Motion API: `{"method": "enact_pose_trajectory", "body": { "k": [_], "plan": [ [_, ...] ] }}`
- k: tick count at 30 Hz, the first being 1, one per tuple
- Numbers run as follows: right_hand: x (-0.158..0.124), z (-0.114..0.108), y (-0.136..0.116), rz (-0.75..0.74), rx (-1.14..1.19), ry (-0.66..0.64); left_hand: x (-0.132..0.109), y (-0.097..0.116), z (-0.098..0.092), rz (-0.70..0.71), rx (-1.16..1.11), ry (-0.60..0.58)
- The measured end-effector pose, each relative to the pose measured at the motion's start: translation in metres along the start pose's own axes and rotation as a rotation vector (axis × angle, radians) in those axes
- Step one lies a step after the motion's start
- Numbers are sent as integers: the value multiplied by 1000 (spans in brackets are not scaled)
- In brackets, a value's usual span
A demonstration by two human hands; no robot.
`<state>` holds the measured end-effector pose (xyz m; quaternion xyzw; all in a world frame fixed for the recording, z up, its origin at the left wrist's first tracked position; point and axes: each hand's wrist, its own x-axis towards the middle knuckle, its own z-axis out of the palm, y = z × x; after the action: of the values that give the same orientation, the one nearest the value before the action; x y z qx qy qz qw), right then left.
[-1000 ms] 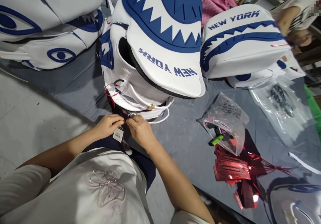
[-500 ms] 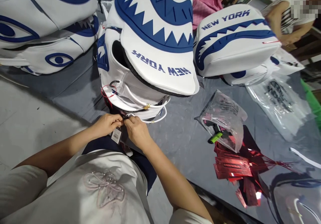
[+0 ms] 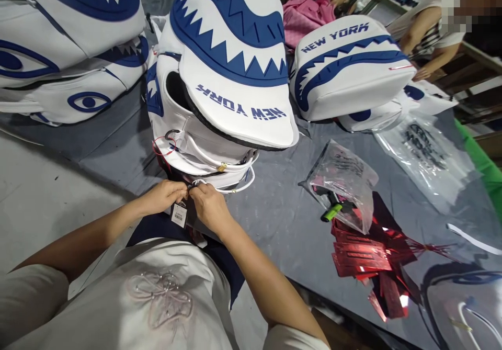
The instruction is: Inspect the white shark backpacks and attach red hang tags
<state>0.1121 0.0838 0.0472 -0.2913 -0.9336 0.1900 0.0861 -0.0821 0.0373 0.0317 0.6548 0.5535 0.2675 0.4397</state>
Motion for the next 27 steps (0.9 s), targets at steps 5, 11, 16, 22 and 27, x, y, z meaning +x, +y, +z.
{"method": "enact_pose_trajectory", "body": {
  "k": [5,11,16,22,27],
  "plan": [
    [1,1,0,9,37,18,1,-6,-4,18,-38,6],
    [1,3,-1,33,-3,6,1,-5,-3,-8,14,1],
    [1,5,-2,31,-62,1,1,-2,-2,-23,65,1],
    [1,8,-3,2,-146,-17,4,-3,-2,-95,29,-31],
    [1,9,-2,11,-111,0,6,-3,-5,-65,26,-57]
  ]
}}
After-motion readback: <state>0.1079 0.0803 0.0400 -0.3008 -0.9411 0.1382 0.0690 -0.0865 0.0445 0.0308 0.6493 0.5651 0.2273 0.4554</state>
